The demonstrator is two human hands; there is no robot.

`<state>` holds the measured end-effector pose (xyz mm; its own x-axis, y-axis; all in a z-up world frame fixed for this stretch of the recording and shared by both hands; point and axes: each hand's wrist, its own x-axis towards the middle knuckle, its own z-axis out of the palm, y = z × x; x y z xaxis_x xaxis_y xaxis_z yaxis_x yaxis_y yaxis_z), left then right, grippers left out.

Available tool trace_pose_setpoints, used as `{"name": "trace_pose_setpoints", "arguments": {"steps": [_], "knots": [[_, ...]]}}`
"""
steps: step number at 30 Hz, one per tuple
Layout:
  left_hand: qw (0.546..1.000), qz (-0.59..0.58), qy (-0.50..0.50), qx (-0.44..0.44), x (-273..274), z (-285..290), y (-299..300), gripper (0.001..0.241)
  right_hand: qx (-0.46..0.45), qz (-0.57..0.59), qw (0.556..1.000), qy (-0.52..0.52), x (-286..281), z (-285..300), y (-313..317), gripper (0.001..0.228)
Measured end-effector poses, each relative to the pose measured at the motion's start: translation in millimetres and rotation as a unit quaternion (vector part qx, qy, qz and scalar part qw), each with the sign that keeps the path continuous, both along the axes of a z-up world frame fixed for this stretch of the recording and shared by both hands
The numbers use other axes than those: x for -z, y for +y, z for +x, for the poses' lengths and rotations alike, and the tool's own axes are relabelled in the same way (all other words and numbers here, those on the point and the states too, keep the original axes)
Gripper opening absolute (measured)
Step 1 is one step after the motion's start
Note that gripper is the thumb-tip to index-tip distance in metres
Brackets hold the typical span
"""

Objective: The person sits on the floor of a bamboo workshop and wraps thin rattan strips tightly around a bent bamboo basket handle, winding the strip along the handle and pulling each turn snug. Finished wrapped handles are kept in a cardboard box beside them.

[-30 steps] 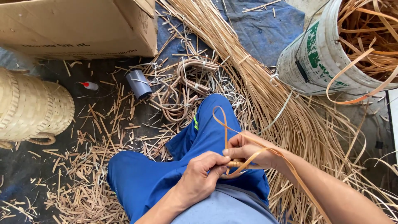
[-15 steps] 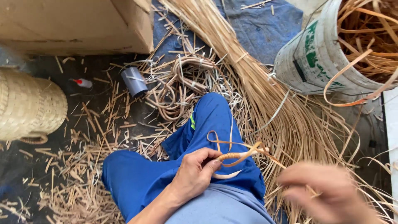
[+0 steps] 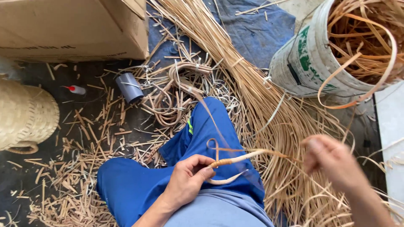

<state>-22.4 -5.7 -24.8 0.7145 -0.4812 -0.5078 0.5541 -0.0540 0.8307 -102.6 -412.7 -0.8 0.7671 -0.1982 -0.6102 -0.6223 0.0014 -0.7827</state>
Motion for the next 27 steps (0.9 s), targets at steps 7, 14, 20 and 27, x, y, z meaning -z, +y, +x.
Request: {"name": "trace_pose_setpoints", "arguments": {"steps": [7,14,20,27], "knots": [[0.999,-0.045,0.025,-0.003,10.5,-0.2,2.5,0.019,-0.212,-0.667,0.709,0.09,0.8,3.0,-90.2,0.044],[0.995,-0.072,0.064,-0.016,6.3,4.6,-3.8,0.017,-0.239,-0.39,0.84,-0.29,-44.9,29.6,94.6,0.014],[0.981,-0.132,0.131,-0.053,10.0,-1.0,-0.2,0.015,-0.341,-0.115,0.92,-0.155,-28.8,22.8,189.2,0.03],[0.971,0.028,-0.233,-0.043,-78.0,15.2,4.7,0.015,-0.356,-0.157,0.842,-0.373,-37.9,57.6,205.3,0.029]]}}
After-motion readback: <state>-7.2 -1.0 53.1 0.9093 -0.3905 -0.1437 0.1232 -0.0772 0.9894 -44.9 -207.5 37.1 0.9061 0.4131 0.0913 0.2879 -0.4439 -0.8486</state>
